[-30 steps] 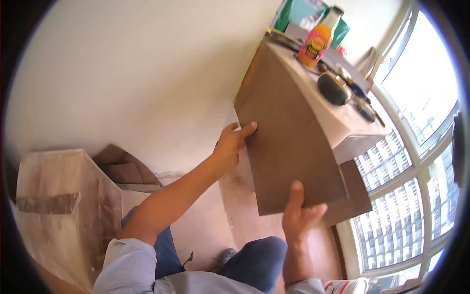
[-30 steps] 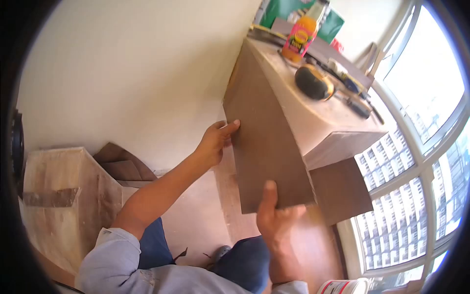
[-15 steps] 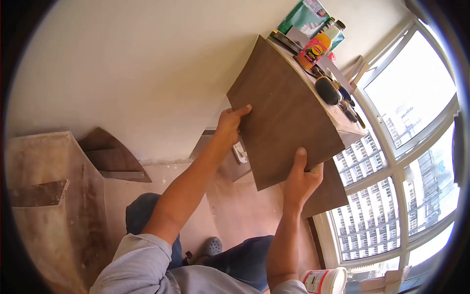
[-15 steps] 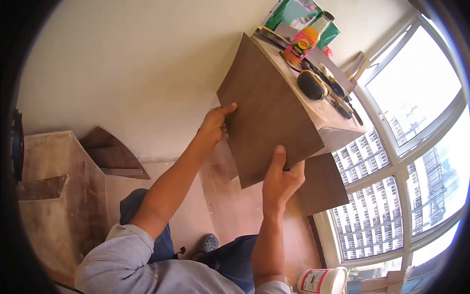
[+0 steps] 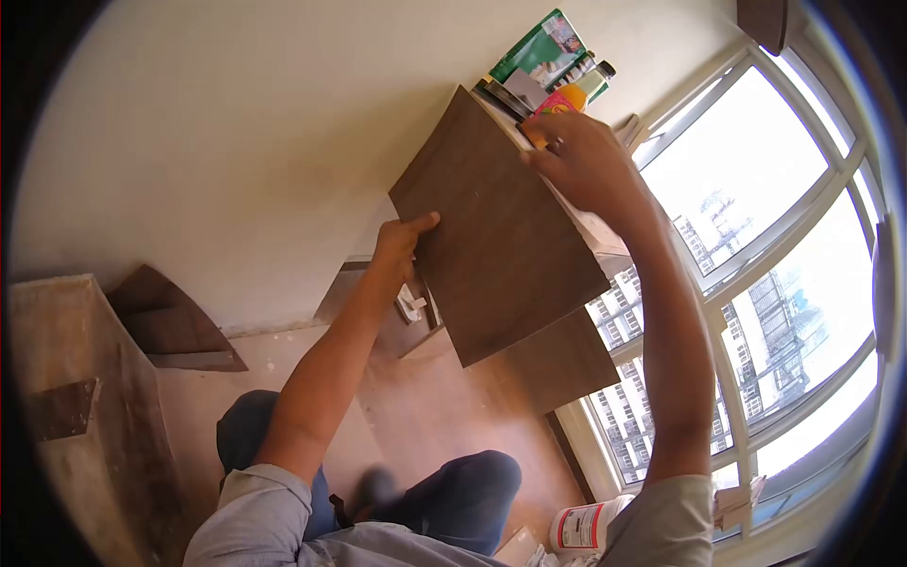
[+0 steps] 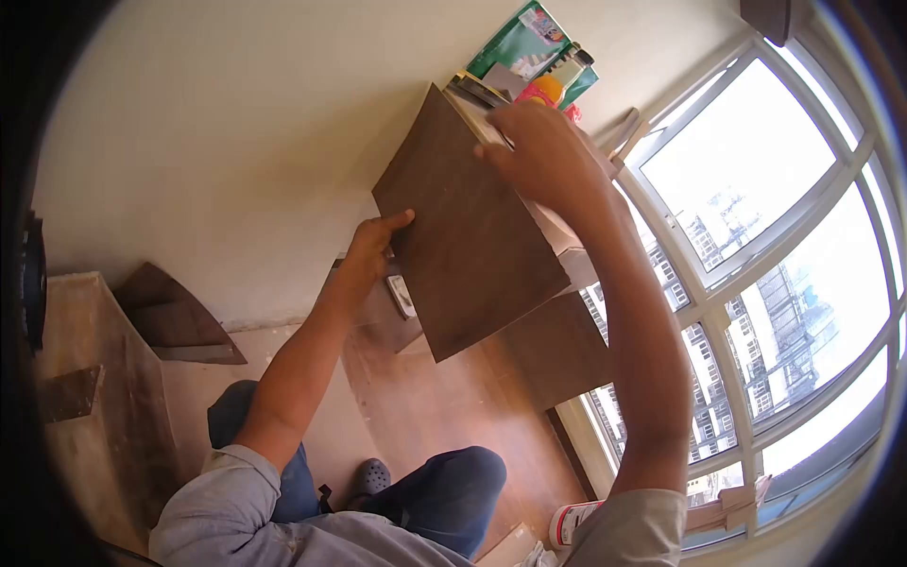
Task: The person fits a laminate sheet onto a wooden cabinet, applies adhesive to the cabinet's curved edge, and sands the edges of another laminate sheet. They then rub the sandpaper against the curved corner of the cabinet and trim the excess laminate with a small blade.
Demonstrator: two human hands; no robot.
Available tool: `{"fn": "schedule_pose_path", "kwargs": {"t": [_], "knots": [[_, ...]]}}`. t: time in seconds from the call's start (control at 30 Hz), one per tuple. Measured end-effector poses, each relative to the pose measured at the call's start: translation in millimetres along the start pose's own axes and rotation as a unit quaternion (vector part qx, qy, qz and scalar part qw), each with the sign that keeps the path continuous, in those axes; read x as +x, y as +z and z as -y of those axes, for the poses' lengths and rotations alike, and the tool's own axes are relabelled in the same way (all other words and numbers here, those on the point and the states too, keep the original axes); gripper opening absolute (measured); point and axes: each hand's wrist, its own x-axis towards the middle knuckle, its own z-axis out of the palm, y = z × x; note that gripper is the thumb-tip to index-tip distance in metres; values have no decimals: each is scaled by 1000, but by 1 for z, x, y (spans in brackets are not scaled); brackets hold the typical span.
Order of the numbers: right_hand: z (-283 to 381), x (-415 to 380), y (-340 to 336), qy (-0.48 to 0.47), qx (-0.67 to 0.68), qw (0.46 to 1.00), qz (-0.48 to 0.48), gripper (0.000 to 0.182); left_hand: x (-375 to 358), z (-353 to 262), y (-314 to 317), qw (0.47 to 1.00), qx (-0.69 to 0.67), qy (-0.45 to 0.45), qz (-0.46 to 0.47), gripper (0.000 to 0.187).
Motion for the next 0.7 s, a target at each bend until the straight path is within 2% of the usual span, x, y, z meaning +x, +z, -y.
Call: {"fn": "schedule_pose_path", "kwargs": {"t": [0.1,0.17,0.3,0.37,0.4,0.43,0.53,0.63,0.7], "knots": [[-31,61,41,-8,6,1000,19,39,-47,-27,10,1000,-8,18,21,48],[-48,82,64,-42,5,999,32,39,-45,-24,10,999,-30,23,26,47],[-49,94,63,-23,-40,997,68,39,-39,-18,7,995,-66,56,55,43],[-51,91,61,126,198,966,105,41,-34,-15,4,994,-81,66,44,42],[-40,85,58,159,190,966,77,44,-30,-11,3,992,-89,76,40,40],[-39,86,58,156,189,966,84,44,-24,-8,2,992,-93,73,34,40],[-46,90,62,36,100,993,56,45,-23,-10,2,992,-109,65,23,36],[-49,92,71,12,87,996,10,39,-46,-22,9,988,-134,80,-4,33],[-45,93,69,40,95,994,21,38,-47,-28,8,994,-77,76,-20,32]]}}
